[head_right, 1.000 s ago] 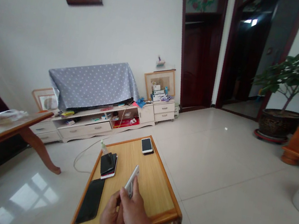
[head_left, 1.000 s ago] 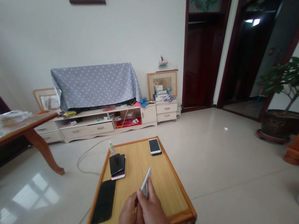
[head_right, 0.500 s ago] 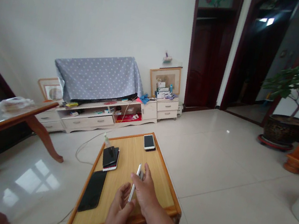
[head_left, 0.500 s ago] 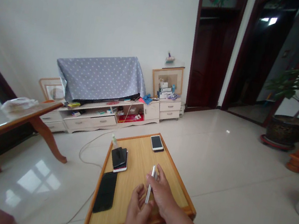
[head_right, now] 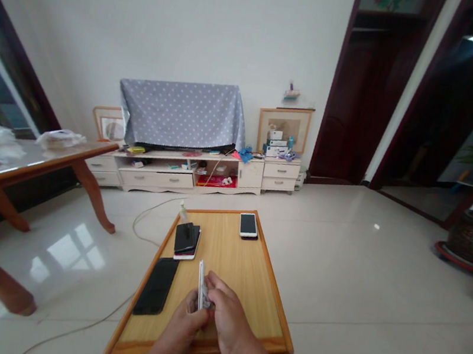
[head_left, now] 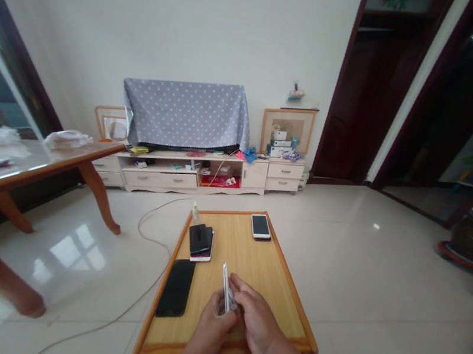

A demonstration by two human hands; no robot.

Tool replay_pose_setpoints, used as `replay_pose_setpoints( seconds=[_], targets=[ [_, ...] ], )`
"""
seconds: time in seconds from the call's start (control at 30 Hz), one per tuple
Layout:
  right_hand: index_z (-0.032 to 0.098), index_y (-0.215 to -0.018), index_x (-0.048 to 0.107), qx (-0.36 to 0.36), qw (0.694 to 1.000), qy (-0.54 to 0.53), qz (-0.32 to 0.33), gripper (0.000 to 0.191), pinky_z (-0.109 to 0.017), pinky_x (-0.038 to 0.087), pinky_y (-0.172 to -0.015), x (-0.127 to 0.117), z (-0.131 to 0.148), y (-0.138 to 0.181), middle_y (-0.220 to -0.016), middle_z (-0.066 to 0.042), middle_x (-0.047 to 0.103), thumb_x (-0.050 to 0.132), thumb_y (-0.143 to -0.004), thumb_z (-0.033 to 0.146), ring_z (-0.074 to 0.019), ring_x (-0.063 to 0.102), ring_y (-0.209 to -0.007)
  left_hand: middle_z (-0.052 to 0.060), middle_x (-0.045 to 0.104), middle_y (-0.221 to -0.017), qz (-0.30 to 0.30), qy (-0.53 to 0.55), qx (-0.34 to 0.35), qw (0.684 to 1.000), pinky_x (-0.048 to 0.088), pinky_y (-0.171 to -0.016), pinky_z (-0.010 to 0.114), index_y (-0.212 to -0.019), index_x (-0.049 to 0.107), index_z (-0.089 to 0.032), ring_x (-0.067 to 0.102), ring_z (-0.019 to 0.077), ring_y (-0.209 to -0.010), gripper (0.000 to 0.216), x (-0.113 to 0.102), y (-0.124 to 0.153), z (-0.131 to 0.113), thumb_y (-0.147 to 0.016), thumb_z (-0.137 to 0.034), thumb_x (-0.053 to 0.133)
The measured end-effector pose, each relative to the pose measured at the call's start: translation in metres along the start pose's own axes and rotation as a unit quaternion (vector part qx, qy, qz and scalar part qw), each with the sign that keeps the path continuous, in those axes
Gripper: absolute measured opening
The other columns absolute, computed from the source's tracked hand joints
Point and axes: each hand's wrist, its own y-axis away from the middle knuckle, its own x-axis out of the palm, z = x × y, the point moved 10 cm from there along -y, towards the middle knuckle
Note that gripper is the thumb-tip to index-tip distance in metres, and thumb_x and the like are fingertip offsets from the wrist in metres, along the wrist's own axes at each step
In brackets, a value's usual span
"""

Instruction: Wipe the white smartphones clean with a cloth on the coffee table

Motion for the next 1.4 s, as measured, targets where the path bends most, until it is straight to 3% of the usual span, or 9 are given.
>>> replay_pose_setpoints(
  seconds=[0.13,0.37,0.5,0.63,0.8,0.97,1.13,1.3,1.4],
  targets=[
    [0.020,-0.121,0.068,-0.008,0.996,0.072,-0.043,0.052,-0.037,0.044,-0.104,-0.005,-0.001,0.002,-0.125,-0.007,0.069,0.075,-0.076,0.046,-0.0270,0.060,-0.120,-0.001,0.060,-0.080,0.010,0.028,-0.021,0.999,0.041,-0.061,0.022,-0.105,0.061,-0.016,0.051,0.0106,-0.067,0.036,-0.004,-0.001,0.006,-0.069,-0.020,0.065],
    [0.019,-0.079,0.071,-0.075,0.981,0.164,-0.073,0.034,-0.030,0.046,-0.069,-0.009,0.017,0.002,-0.078,-0.004,0.071,0.074,-0.075,0.053,-0.0219,0.062,-0.076,-0.001,0.057,-0.083,0.042,0.140,-0.033,0.989,0.036,-0.062,0.022,-0.103,0.062,-0.017,0.048,0.0101,-0.071,0.038,-0.001,-0.003,0.003,-0.066,-0.020,0.069],
    [0.020,-0.088,0.073,-0.087,0.978,0.130,-0.135,0.034,-0.027,0.041,-0.065,-0.030,0.031,0.002,-0.086,-0.005,0.071,0.074,-0.076,0.052,-0.0198,0.059,-0.079,0.003,0.059,-0.100,0.047,0.189,-0.039,0.980,0.038,-0.065,0.023,-0.115,0.060,-0.019,0.051,0.0115,-0.079,0.047,-0.004,-0.002,-0.002,-0.070,-0.023,0.072],
    [0.021,-0.094,0.071,-0.084,0.989,0.009,-0.118,0.030,-0.026,0.042,-0.065,-0.031,0.036,0.006,-0.090,-0.003,0.070,0.078,-0.076,0.043,-0.0167,0.058,-0.078,0.003,0.058,-0.100,0.036,0.204,-0.048,0.977,0.038,-0.066,0.022,-0.113,0.060,-0.019,0.052,0.0111,-0.081,0.047,-0.015,0.003,-0.004,-0.069,-0.023,0.074],
    [0.020,-0.089,0.070,-0.099,0.990,-0.040,-0.091,0.023,-0.028,0.047,-0.073,-0.006,0.041,0.035,-0.090,-0.004,0.069,0.078,-0.078,0.038,-0.0176,0.060,-0.082,0.002,0.057,-0.097,0.002,0.220,-0.062,0.973,0.040,-0.068,0.023,-0.122,0.056,-0.019,0.053,0.0110,-0.081,0.060,-0.027,0.027,-0.008,-0.066,-0.023,0.076],
    [0.020,-0.083,0.067,-0.131,0.987,-0.080,-0.056,0.017,-0.028,0.049,-0.073,0.024,0.057,0.081,-0.086,-0.002,0.067,0.077,-0.079,0.033,-0.0179,0.060,-0.084,0.002,0.060,-0.096,0.038,0.182,-0.014,0.982,0.039,-0.064,0.023,-0.109,0.060,-0.018,0.053,0.0115,-0.080,0.042,-0.024,0.073,-0.034,-0.069,-0.024,0.072],
    [0.021,-0.085,0.067,-0.150,0.983,-0.096,-0.048,0.020,-0.027,0.049,-0.074,0.057,0.077,0.134,-0.090,-0.002,0.067,0.079,-0.076,0.034,-0.0170,0.061,-0.086,0.001,0.063,-0.095,0.023,0.134,0.015,0.991,0.038,-0.061,0.022,-0.113,0.059,-0.018,0.052,0.0098,-0.072,0.042,-0.030,0.128,-0.056,-0.072,-0.024,0.069],
    [0.021,-0.087,0.065,-0.183,0.981,0.046,-0.034,0.022,-0.027,0.046,-0.065,0.105,0.079,0.185,-0.079,0.000,0.066,0.076,-0.078,0.038,-0.0154,0.058,-0.070,0.004,0.068,-0.101,0.021,0.096,0.063,0.993,0.045,-0.074,0.024,-0.117,0.060,-0.017,0.061,0.0155,-0.088,0.048,-0.028,0.176,-0.089,-0.070,-0.023,0.073],
    [0.020,-0.082,0.065,-0.252,0.946,0.194,-0.060,0.021,-0.028,0.044,-0.064,0.121,0.085,0.212,-0.074,0.000,0.064,0.073,-0.079,0.039,-0.0161,0.056,-0.067,0.006,0.070,-0.106,0.019,0.086,0.058,0.994,0.048,-0.082,0.028,-0.118,0.059,-0.017,0.064,0.0206,-0.097,0.055,-0.025,0.199,-0.105,-0.068,-0.028,0.078]
  ],
)
